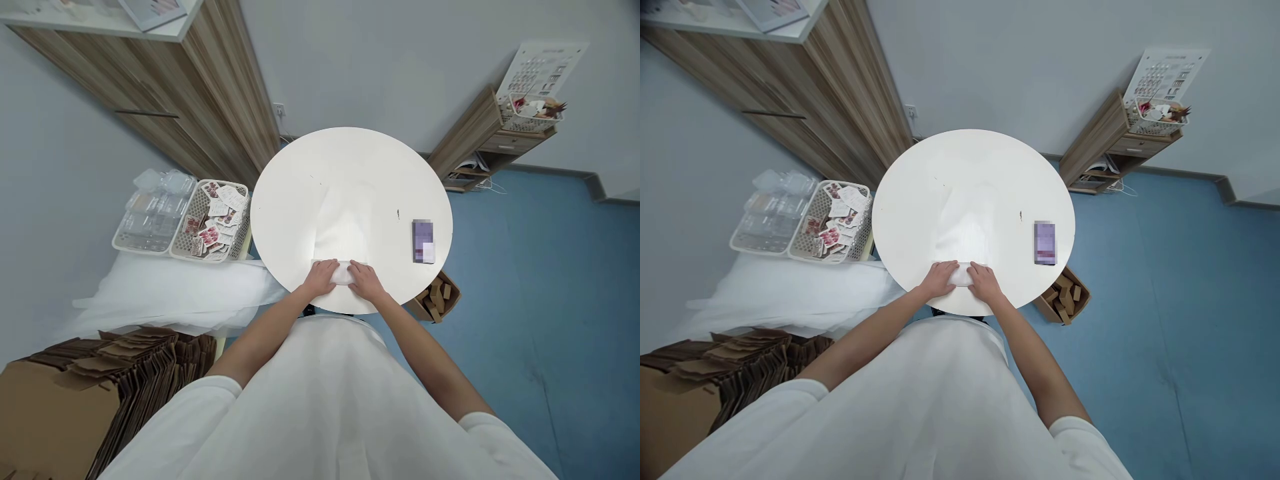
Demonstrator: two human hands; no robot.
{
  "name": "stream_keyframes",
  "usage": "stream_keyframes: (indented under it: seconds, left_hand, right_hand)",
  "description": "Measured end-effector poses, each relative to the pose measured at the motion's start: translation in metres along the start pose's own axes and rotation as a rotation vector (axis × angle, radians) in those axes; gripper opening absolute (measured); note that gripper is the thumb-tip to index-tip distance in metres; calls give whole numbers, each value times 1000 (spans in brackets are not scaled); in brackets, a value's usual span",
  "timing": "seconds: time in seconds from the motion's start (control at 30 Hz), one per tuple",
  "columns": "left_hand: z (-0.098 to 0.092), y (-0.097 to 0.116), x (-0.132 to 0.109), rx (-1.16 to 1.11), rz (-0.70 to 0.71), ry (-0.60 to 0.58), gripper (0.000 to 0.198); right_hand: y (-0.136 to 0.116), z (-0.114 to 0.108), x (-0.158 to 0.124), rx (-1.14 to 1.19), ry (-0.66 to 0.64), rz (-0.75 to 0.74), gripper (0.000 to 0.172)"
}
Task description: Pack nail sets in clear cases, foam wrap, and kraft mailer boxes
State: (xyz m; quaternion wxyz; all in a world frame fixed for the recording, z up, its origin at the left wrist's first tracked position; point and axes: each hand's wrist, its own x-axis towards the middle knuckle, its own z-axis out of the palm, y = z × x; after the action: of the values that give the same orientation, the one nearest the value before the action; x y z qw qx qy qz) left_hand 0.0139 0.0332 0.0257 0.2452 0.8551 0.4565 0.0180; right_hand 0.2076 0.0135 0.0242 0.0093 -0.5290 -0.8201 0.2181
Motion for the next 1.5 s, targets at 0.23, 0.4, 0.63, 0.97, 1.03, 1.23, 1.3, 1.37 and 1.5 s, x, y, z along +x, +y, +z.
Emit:
stream_keyframes:
  seconds: [0.23,0.4,0.63,0.97,1.03,1.23,1.3,1.37,1.5]
  left_hand:
    - [-14,-1,-7,-246,-66,-136,49]
    - [-27,-8,-8,-496,-182,-117,35]
    - [-28,-42,-5,-778,-372,-22,27]
    - [-8,-50,3,-635,-619,90,22]
    - [-8,-46,2,-576,-649,101,20]
    - [-14,-22,-5,-210,-390,278,50]
    - [-15,-13,-1,-109,-142,195,59]
    - [-14,-6,6,-59,23,79,65]
    - [-9,0,17,-35,53,-1,61]
  right_hand:
    - [-6,-20,-18,312,-159,78,35]
    - [-8,-36,-12,513,-163,208,29]
    - [10,-39,9,700,-97,335,30]
    - [33,-3,8,639,88,684,26]
    - [27,1,5,607,149,701,40]
    - [2,-4,3,257,370,374,66]
    - [-2,-8,9,156,206,183,65]
    - [-4,-9,15,84,69,76,66]
    - [-3,-8,22,35,-15,53,58]
